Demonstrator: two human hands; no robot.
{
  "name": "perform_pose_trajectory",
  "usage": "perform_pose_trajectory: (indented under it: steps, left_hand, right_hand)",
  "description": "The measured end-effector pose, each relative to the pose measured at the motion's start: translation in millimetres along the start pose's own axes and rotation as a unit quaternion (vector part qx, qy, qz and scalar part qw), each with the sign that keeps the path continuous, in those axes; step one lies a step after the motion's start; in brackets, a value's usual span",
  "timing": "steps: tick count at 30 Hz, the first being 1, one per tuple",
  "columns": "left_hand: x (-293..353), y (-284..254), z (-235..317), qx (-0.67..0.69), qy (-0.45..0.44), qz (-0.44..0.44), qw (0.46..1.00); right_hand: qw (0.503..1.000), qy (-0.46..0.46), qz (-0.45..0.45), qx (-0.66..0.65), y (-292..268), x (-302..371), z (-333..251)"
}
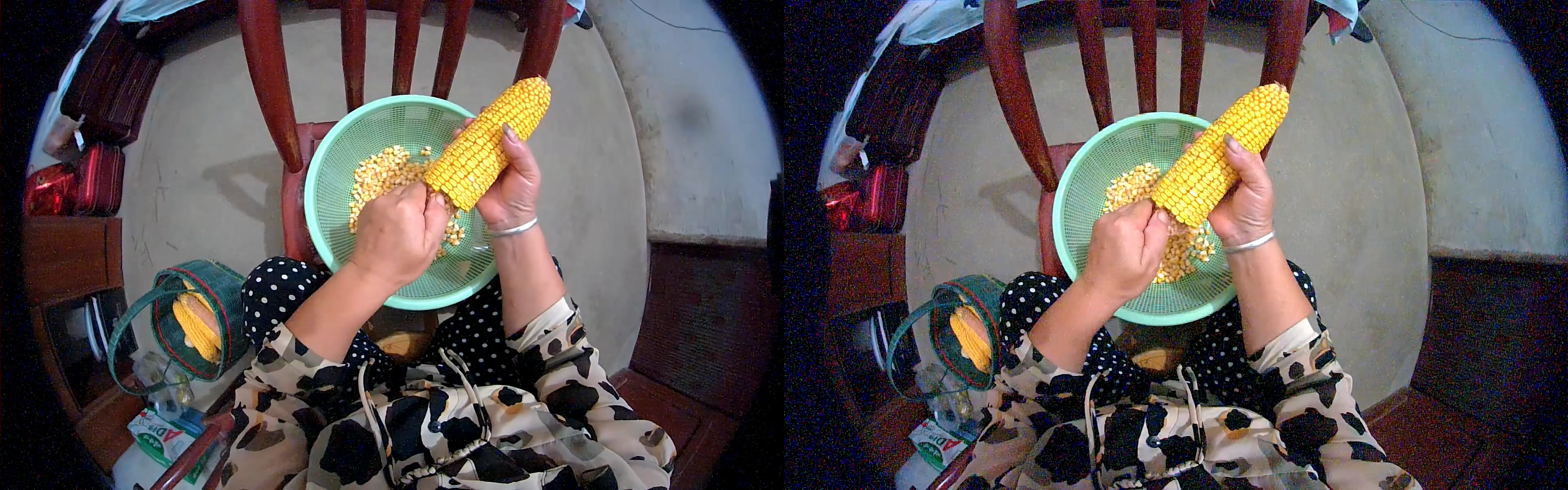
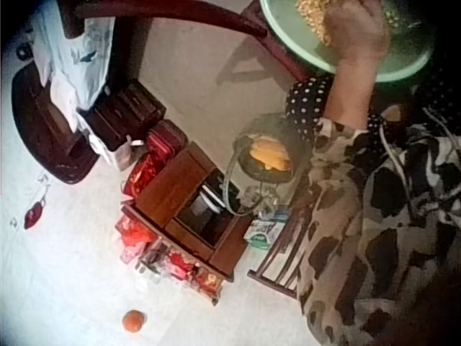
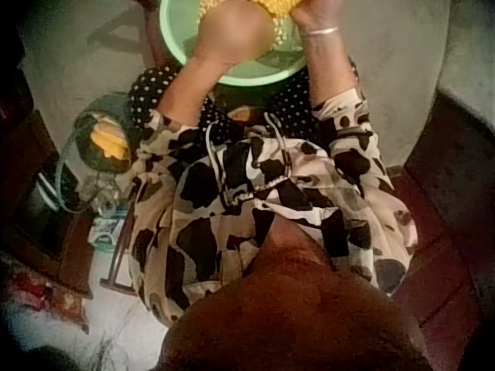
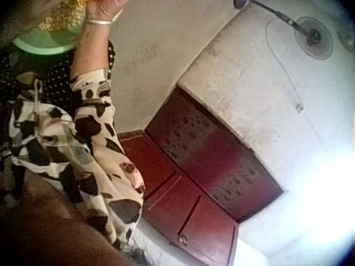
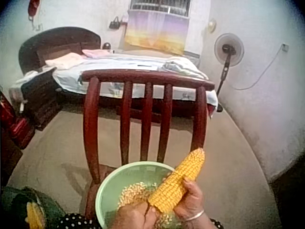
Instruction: The person removes corn kernels from a corn cob by hand, letting them fall into a strainer basket.
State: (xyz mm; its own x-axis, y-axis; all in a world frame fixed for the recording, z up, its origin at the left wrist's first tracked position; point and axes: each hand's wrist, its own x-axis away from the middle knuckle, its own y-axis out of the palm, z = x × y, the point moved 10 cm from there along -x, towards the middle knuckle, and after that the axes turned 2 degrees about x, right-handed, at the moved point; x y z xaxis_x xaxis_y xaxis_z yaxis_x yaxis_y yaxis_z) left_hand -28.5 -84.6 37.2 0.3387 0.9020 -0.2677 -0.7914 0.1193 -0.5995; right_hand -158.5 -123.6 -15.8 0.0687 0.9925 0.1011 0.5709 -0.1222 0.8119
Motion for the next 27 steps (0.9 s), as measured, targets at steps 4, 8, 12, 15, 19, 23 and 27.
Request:
perform_pose_trajectory:
  steps: [4, 8, 12, 15, 19, 23, 27]
  left_hand:
    - [-1, -1, -1, 0.007, -0.001, 0.000, 1.000]
    - [-1, -7, -7, 0.021, -0.011, 0.039, 0.999]
    - [-2, -13, 4, -0.003, 0.066, 0.046, 0.997]
    - [5, 4, -50, 0.123, -0.151, 0.016, 0.981]
    - [6, 12, -56, 0.391, -0.215, 0.045, 0.894]
    - [11, 35, -44, 0.432, -0.251, -0.068, 0.863]
    - [11, 32, -47, 0.384, -0.227, -0.052, 0.893]
  right_hand:
    - [1.000, -0.001, 0.007, 0.001, -1, 0, 0]
    - [0.998, 0.027, 0.030, -0.042, -6, 0, 4]
    - [0.998, 0.023, 0.020, -0.048, -5, 0, 3]
    - [0.998, 0.022, 0.024, -0.057, -6, -1, 4]
    - [0.998, 0.016, 0.002, -0.066, -6, -2, 0]
    - [0.998, 0.018, -0.004, -0.067, -5, -2, 1]
    - [0.997, 0.030, -0.011, -0.077, 2, 0, 7]
